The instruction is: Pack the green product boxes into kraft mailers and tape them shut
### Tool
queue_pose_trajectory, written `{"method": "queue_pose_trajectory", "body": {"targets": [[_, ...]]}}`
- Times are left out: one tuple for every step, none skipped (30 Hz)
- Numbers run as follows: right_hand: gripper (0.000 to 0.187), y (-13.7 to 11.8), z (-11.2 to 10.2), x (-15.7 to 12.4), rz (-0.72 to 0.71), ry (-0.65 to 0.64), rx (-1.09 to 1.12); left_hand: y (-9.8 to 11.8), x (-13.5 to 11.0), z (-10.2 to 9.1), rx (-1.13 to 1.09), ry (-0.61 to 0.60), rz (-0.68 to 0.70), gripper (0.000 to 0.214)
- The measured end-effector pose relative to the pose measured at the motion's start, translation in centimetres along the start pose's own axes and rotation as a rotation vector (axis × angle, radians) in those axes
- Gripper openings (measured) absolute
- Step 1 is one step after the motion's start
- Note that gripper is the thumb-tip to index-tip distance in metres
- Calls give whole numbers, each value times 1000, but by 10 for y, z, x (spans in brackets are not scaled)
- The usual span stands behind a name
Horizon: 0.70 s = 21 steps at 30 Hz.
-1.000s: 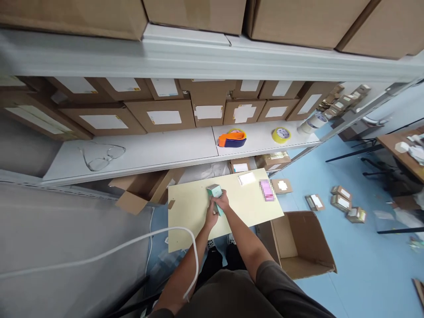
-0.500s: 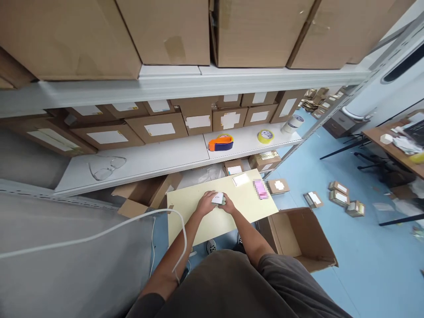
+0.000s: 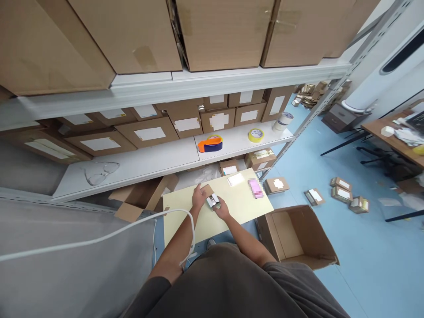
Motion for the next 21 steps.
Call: {"method": "queue_pose_trajectory", "body": {"targets": [[67,-1,0,-3,15,-2,-21,-2,-1,2,12,28,-13,52],[62,-2,0,-5,39,-11,-53,-4,-4,4,25,47,-21,48],[58,-4,-1,-6,64,-24,-93,-5,-7,7,37,51,-20,43],[54,-7,-2,-5,77,-38,-138,-6,-11,11,46,41,-10,39],[50,-12,-4,-4,85,-51,-187,-6,-15,16,49,17,11,35],[48,-17,-6,-2,89,-64,-238,-6,-18,21,42,-15,34,32],[47,-23,-7,1,94,-75,-289,-6,-21,26,29,-52,58,30],[48,-27,-9,3,101,-84,-334,-6,-24,30,5,-88,79,29],[49,-31,-11,6,108,-94,-373,-7,-25,33,-31,-116,92,30],[50,-34,-12,7,115,-106,-401,-9,-25,35,-82,-133,96,32],[52,-36,-14,8,121,-119,-420,-12,-25,36,-148,-140,93,34],[53,-37,-15,9,125,-133,-429,-15,-23,36,-234,-139,82,36],[53,-37,-18,9,130,-142,-428,-19,-21,35,-328,-136,66,37],[53,-37,-21,9,140,-146,-418,-24,-19,35,-418,-133,45,38],[53,-36,-24,9,149,-147,-400,-28,-17,34,-493,-131,28,39],[52,-36,-28,9,149,-145,-374,-32,-15,33,-545,-131,19,41],[52,-38,-31,8,135,-137,-344,-35,-14,33,-576,-134,15,44],[53,-40,-35,8,106,-122,-312,-38,-14,32,-592,-136,16,47],[53,-44,-38,8,66,-104,-284,-40,-15,33,-601,-136,18,49],[52,-49,-41,7,25,-85,-264,-42,-16,33,-612,-135,19,50],[51,-52,-42,7,-9,-71,-254,-43,-18,35,-622,-133,23,51]]}}
Point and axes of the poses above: each hand's wrist, its own x-axis towards the middle knuckle, its own z-axis out of the palm, y = z × x, the point moved 8 cm from there along x, towards the middle knuckle, and after that the axes turned 7 degrees about -x, right-handed, at the moved point
